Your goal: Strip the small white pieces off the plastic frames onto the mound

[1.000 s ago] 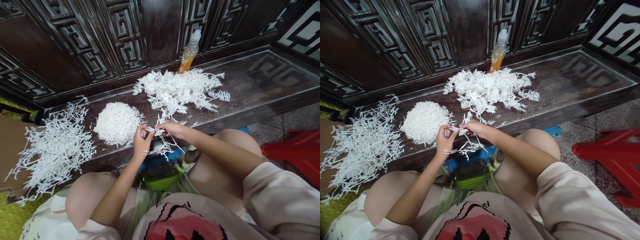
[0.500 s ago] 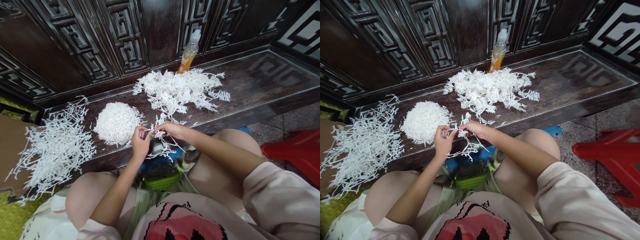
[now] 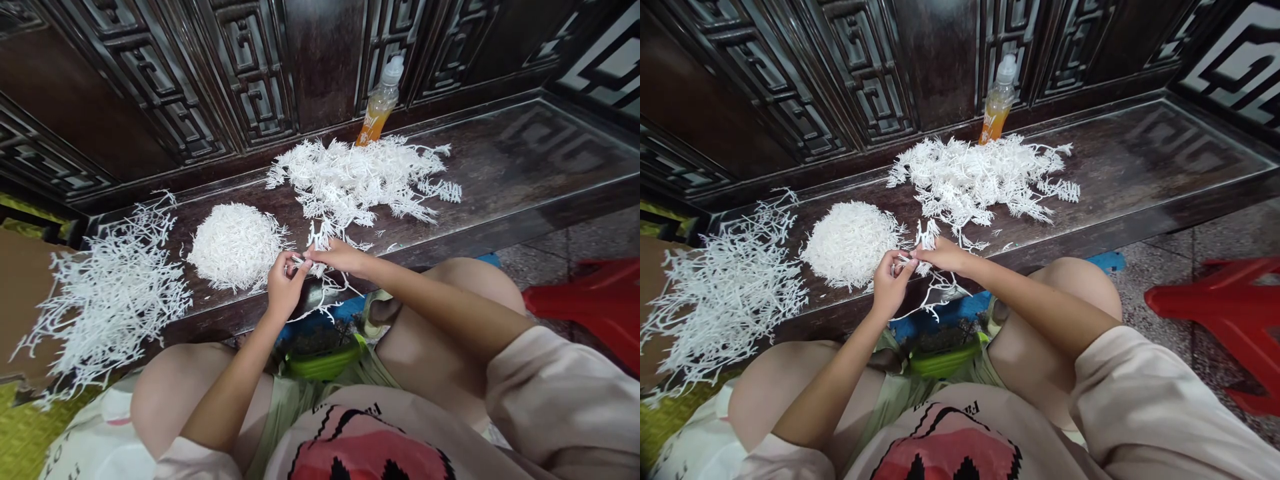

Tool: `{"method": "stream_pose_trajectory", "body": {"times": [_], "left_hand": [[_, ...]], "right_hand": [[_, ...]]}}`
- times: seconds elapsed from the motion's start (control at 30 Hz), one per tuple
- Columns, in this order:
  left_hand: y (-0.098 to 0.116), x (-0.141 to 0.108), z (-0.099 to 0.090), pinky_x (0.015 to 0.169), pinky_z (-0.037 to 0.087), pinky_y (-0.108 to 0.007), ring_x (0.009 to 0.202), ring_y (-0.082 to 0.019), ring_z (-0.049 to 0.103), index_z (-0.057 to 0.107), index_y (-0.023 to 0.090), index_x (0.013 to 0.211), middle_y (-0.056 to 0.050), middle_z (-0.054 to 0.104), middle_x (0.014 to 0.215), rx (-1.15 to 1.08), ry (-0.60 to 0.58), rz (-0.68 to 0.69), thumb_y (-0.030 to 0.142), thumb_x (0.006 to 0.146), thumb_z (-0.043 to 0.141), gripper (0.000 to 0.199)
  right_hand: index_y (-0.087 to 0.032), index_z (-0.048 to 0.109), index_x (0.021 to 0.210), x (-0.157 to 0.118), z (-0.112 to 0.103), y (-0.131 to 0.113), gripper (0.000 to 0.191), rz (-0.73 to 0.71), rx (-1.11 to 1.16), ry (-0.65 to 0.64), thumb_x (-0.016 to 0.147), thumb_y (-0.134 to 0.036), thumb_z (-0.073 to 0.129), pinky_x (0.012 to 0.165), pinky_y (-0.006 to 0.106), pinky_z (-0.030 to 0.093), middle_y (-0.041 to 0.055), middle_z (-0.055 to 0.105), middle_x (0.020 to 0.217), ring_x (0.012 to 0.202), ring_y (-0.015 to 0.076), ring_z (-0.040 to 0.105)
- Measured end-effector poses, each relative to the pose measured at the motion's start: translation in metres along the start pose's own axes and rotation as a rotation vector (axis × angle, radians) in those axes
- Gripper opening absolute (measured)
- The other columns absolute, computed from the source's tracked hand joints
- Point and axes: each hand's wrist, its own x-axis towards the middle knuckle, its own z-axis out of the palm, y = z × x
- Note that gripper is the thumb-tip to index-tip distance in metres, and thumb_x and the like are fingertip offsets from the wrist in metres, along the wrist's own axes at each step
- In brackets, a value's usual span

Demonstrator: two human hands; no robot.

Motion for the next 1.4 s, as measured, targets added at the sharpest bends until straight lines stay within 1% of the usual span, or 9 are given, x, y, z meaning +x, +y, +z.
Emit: {"method": "stream_pose_trajectory", "body": {"times": [0.17, 0.33, 0.6, 0.8, 1.03, 1.17, 1.2, 1.27, 1.4], "left_hand": [[-0.003, 0.0, 0.001, 0.052, 0.03, -0.02, 0.053, -0.008, 0.038, 0.05, 0.019, 0.08, 0.003, 0.042, 0.062, 0.028, -0.016, 0.002, 0.039, 0.073, 0.05, 0.021], [-0.002, -0.002, 0.0, 0.052, 0.03, -0.021, 0.053, -0.008, 0.038, 0.045, 0.02, 0.08, 0.004, 0.043, 0.065, 0.088, 0.0, 0.041, 0.037, 0.073, 0.051, 0.02], [-0.002, -0.002, -0.003, 0.054, 0.028, -0.022, 0.054, -0.01, 0.038, 0.041, 0.019, 0.07, 0.003, 0.039, 0.059, 0.313, 0.008, 0.195, 0.035, 0.076, 0.046, 0.018], [-0.007, -0.001, -0.004, 0.055, 0.026, -0.024, 0.055, -0.012, 0.038, 0.04, 0.018, 0.056, 0.001, 0.039, 0.053, 0.395, -0.047, 0.299, 0.03, 0.082, 0.036, 0.029], [-0.009, -0.003, 0.005, 0.053, 0.024, -0.026, 0.051, -0.012, 0.035, 0.034, 0.019, 0.053, 0.001, 0.034, 0.051, 0.335, 0.029, 0.308, 0.029, 0.083, 0.033, 0.032], [-0.001, -0.014, 0.001, 0.054, 0.026, -0.027, 0.051, -0.012, 0.033, 0.029, 0.019, 0.05, 0.001, 0.031, 0.05, 0.25, 0.125, 0.371, 0.036, 0.081, 0.035, 0.036], [0.003, -0.017, -0.003, 0.054, 0.027, -0.027, 0.051, -0.012, 0.033, 0.028, 0.019, 0.05, 0.001, 0.03, 0.05, 0.215, 0.159, 0.364, 0.039, 0.081, 0.036, 0.037], [0.012, -0.019, -0.012, 0.053, 0.027, -0.026, 0.05, -0.011, 0.031, 0.029, 0.019, 0.051, 0.002, 0.028, 0.05, 0.143, 0.213, 0.277, 0.043, 0.08, 0.035, 0.039], [0.013, 0.001, -0.029, 0.049, 0.03, -0.023, 0.049, -0.009, 0.034, 0.036, 0.019, 0.058, 0.003, 0.031, 0.052, -0.071, 0.189, -0.088, 0.052, 0.077, 0.036, 0.038]], "right_hand": [[-0.015, 0.056, 0.074, 0.0, -0.002, -0.003, 0.028, -0.17, -0.238, 0.029, 0.073, -0.042, 0.05, 0.067, 0.025, 0.037, 0.0009, 0.054, 0.069, 0.069, 0.0129, 0.049], [-0.014, 0.056, 0.078, -0.004, 0.0, -0.006, 0.029, -0.218, -0.373, 0.01, 0.076, -0.042, 0.046, 0.069, 0.025, 0.037, 0.0015, 0.055, 0.071, 0.07, 0.0133, 0.05], [-0.017, 0.057, 0.08, -0.007, 0.002, -0.008, 0.027, -0.232, -0.389, -0.025, 0.079, -0.04, 0.043, 0.075, 0.025, 0.038, 0.0018, 0.057, 0.077, 0.077, 0.0147, 0.051], [-0.017, 0.055, 0.08, -0.006, 0.0, -0.005, 0.025, -0.304, -0.446, -0.054, 0.081, -0.037, 0.04, 0.076, 0.025, 0.037, 0.0023, 0.056, 0.077, 0.078, 0.0145, 0.05], [-0.016, 0.053, 0.073, 0.001, 0.012, 0.009, 0.019, -0.177, -0.367, 0.158, 0.077, -0.031, 0.043, 0.07, 0.026, 0.038, 0.0021, 0.056, 0.072, 0.07, 0.0143, 0.051], [-0.015, 0.054, 0.076, 0.013, -0.008, 0.015, 0.018, 0.084, -0.332, 0.432, 0.075, -0.029, 0.043, 0.069, 0.026, 0.038, 0.0047, 0.058, 0.076, 0.072, 0.0156, 0.052], [-0.015, 0.054, 0.077, 0.016, -0.018, 0.015, 0.019, 0.158, -0.332, 0.529, 0.076, -0.03, 0.043, 0.068, 0.027, 0.038, 0.0058, 0.058, 0.077, 0.071, 0.0161, 0.051], [-0.014, 0.054, 0.078, 0.022, -0.036, 0.014, 0.021, 0.181, -0.327, 0.586, 0.075, -0.032, 0.044, 0.067, 0.027, 0.038, 0.0063, 0.058, 0.077, 0.071, 0.0163, 0.051], [-0.015, 0.055, 0.071, 0.021, -0.038, 0.009, 0.02, 0.169, -0.293, 0.341, 0.071, -0.034, 0.05, 0.063, 0.025, 0.036, 0.0034, 0.057, 0.067, 0.064, 0.0143, 0.049]]}}
